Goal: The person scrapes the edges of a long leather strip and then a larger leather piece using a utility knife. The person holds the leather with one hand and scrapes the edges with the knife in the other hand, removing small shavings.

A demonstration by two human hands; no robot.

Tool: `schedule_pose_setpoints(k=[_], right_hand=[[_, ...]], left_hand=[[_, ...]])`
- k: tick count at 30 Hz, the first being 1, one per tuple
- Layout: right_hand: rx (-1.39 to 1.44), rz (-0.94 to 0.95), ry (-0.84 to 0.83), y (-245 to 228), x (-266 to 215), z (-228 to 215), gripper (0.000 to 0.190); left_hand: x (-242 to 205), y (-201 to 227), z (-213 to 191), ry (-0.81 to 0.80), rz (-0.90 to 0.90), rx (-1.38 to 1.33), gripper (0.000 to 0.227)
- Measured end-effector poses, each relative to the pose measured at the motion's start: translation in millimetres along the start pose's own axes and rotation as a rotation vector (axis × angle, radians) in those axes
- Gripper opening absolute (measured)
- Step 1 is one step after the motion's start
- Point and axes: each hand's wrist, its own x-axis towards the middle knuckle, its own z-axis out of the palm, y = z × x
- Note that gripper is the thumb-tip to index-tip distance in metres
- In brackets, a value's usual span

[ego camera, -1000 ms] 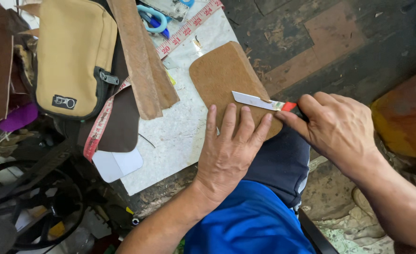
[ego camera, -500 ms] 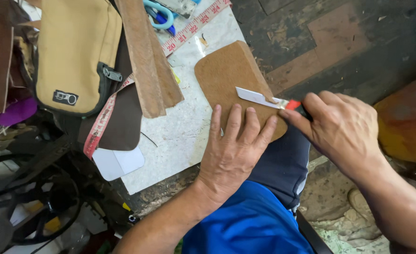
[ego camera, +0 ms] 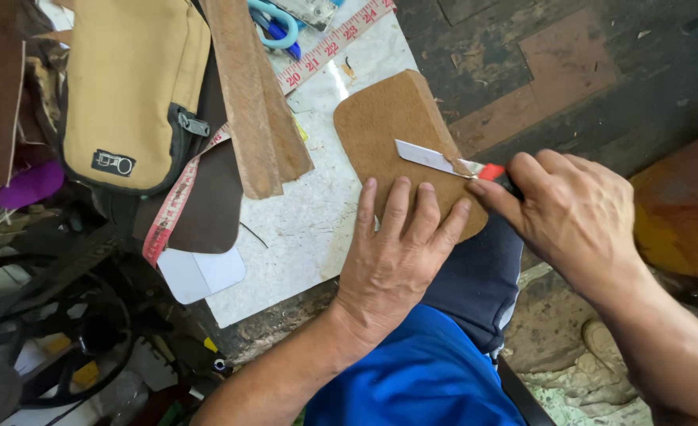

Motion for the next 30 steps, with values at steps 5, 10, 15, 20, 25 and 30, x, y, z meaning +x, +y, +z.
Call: schedule_pose_setpoints(k=[5,10,15,20,25,30], right_hand=[[-0.013,0.011,-0.045,2.8,4.9,1.9,0.064],[-0.018,-0.006,-0.045,3.0,11.6,-7.8,0.062],[-0.054,0.043,-0.094,7.3,-6.3,-1.1,0.059],[-0.015,0.012,-0.065,3.7,5.0,0.3,0.063],[-0.016,0.006,-0.018,0.2,9.3,7.0,0.064],[-0.023,0.015,-0.054,1.9,4.5,-1.3,0.062]], left_hand=[[-0.3,0.2,0.9,-0.001,0.009,-0.005,0.034],[3.7,-1.7,-2.3,0.036,-0.019,-0.031,0.03],[1.8,-1.1,-0.4,0.01,-0.012,-0.026,0.031],[3.7,-1.8,-2.6,0.024,-0.011,-0.039,0.029],[2.7,-1.1,-0.3,0.021,-0.015,-0.029,0.03],[4.7,-1.6,-3.7,0.015,-0.036,-0.035,0.03]])
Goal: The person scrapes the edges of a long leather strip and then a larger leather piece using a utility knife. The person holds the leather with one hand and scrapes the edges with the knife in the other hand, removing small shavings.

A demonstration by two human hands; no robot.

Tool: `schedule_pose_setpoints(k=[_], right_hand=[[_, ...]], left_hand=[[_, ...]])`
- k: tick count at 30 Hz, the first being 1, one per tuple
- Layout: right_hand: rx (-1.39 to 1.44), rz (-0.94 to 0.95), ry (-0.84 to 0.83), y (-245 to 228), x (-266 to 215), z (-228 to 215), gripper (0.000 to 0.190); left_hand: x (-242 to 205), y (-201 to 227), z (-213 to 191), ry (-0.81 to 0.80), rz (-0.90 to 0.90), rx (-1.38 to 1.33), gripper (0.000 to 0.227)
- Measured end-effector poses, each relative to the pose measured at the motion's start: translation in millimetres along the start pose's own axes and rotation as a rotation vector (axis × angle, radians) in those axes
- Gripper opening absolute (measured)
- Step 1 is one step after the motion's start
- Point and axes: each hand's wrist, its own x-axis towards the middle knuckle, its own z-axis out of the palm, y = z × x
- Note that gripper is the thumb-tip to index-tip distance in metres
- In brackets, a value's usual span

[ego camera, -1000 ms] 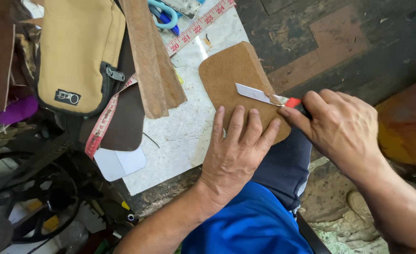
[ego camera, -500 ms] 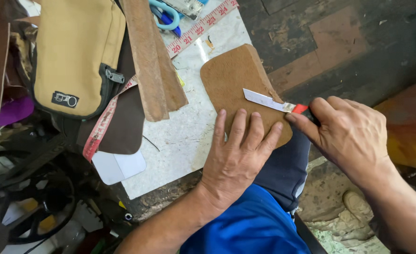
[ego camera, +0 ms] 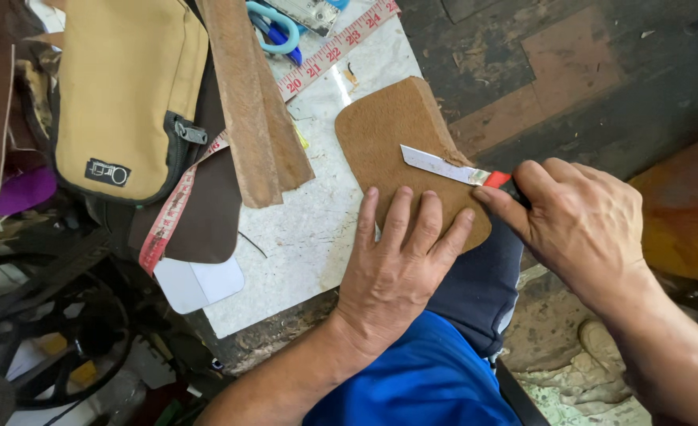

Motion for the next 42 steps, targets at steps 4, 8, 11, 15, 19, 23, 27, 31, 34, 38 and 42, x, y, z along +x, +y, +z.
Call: schedule_pose_setpoints(k=[4,8,11,15,19,23,27,31,34,38,42], right_hand=[[-0.017,0.013,-0.018,-0.8,7.6,4.0,0.064],[-0.013,0.007,-0.008,-3.3,18.5,6.5,0.064],[-0.027,0.005,-0.063,-2.3,11.8,-6.8,0.063],[-0.078,0.029,-0.081,2.1,2.0,-3.2,0.062],[-0.055,0.031,-0.087,2.4,10.5,1.9,0.062],[-0.052,0.018,-0.071,-1.6,19.9,-0.2,0.064],[-0.018,-0.002,-0.002,-5.1,26.9,3.1,0.062],[-0.045,0.001,-0.015,-3.8,19.6,-1.3,0.062],[-0.068,0.011,-0.059,0.9,13.5,-4.2,0.063],[-0.074,0.036,-0.075,1.6,19.3,-0.4,0.066],[-0.08,0.019,-0.088,-0.6,25.8,-1.5,0.064]], left_hand=[[0.7,0.5,-1.0,0.003,-0.002,-0.003,0.025],[-1.2,0.1,0.6,-0.019,-0.012,-0.024,0.028],[-2.3,0.6,2.1,-0.012,-0.025,-0.042,0.029],[-2.0,0.3,2.0,-0.001,-0.019,-0.016,0.028],[-0.1,-0.2,0.1,-0.001,-0.013,-0.011,0.025],[-0.1,-0.8,0.0,0.008,-0.014,-0.024,0.025],[0.8,0.2,-0.9,0.018,-0.013,-0.025,0.024],[-0.8,0.0,-0.2,0.02,-0.031,-0.032,0.024],[-0.2,-0.6,0.6,0.022,-0.032,-0.026,0.024],[-0.9,-0.3,1.6,0.014,-0.024,-0.032,0.025],[-0.3,-0.5,-0.1,0.004,-0.025,-0.039,0.025]])
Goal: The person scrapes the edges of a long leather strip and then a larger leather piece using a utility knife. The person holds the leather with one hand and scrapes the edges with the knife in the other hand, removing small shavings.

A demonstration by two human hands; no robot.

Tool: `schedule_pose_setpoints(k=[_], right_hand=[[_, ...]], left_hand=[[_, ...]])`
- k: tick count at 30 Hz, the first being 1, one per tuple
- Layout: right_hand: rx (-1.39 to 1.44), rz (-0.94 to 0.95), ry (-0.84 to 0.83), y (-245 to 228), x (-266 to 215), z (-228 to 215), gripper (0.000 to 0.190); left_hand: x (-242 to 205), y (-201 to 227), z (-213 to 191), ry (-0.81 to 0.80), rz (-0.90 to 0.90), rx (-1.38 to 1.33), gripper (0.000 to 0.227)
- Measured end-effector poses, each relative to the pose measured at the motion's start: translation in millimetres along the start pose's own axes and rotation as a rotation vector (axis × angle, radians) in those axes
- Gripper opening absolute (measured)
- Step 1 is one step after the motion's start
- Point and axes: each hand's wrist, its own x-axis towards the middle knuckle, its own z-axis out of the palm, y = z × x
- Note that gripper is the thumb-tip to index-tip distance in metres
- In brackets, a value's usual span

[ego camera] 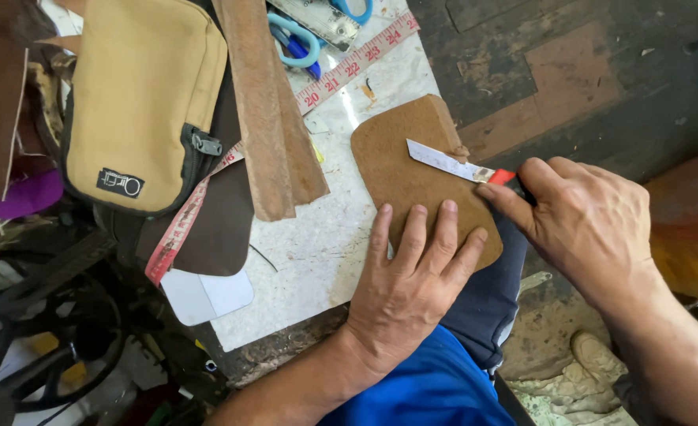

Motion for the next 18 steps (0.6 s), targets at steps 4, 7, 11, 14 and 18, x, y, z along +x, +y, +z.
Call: schedule_pose_setpoints(k=[4,7,11,14,18], right_hand=[[0.023,0.004,0.045,-4.1,8.6,2.1,0.064],[0.053,0.003,0.07,-6.3,10.0,3.3,0.063],[0.026,0.017,0.019,-4.1,0.5,-2.9,0.065],[0.004,0.001,0.038,-0.9,6.0,-0.3,0.065],[0.041,0.002,0.035,-4.0,18.6,0.7,0.062]], left_hand=[[2.3,-0.1,-0.8,0.012,0.002,0.005,0.023],[1.2,0.6,-0.6,0.016,0.002,0.007,0.023],[0.9,0.7,-0.7,0.027,-0.004,-0.016,0.024],[1.5,0.1,-0.6,0.008,-0.002,0.005,0.024],[1.6,-0.4,0.7,0.009,-0.003,-0.006,0.025]])
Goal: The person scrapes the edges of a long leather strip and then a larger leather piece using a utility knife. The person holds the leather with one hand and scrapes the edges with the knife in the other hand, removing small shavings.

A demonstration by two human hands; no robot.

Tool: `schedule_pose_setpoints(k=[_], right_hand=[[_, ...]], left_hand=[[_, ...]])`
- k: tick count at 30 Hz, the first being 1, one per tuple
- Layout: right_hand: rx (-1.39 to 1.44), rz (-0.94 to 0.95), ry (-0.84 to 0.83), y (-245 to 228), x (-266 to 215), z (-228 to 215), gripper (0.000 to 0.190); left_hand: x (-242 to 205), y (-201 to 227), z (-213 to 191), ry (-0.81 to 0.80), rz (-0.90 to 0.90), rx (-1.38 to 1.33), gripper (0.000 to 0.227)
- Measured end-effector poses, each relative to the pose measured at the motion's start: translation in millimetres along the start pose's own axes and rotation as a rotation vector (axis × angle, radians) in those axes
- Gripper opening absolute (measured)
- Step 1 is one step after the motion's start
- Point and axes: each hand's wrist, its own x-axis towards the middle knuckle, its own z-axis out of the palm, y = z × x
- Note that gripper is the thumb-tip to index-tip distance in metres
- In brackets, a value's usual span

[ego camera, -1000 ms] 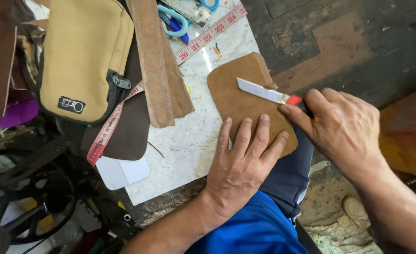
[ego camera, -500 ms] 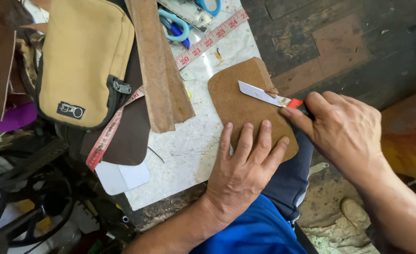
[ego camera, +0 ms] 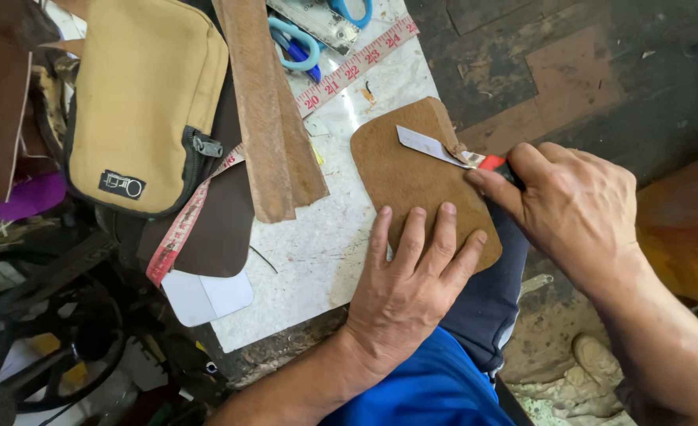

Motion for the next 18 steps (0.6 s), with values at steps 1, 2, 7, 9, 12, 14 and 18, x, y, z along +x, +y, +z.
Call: schedule_pose_setpoints(k=[1,2,7,9,12,14,18], right_hand=[[0.004,-0.002,-0.001,-0.8,1.8,0.1,0.063],[0.007,-0.004,-0.001,-1.3,3.3,0.1,0.064],[0.006,-0.005,0.051,1.6,-6.2,6.2,0.06],[-0.018,-0.004,0.059,2.3,-6.5,5.4,0.059],[-0.011,0.015,0.011,0.6,1.0,3.0,0.062],[-0.024,0.003,0.015,0.0,8.1,5.9,0.064],[-0.016,-0.008,0.023,-2.9,19.9,-2.1,0.058]], left_hand=[[0.2,0.4,-0.2,0.012,-0.006,0.004,0.024],[0.4,1.2,-0.4,0.024,-0.011,0.008,0.023],[-0.4,1.5,-1.3,0.008,-0.005,0.017,0.024],[-0.2,0.9,-1.6,0.006,-0.003,0.014,0.025],[0.2,0.9,-1.8,0.01,-0.005,0.017,0.024],[0.4,0.6,-2.0,-0.001,-0.001,0.022,0.025],[-0.5,1.6,-0.9,0.007,-0.006,0.01,0.024]])
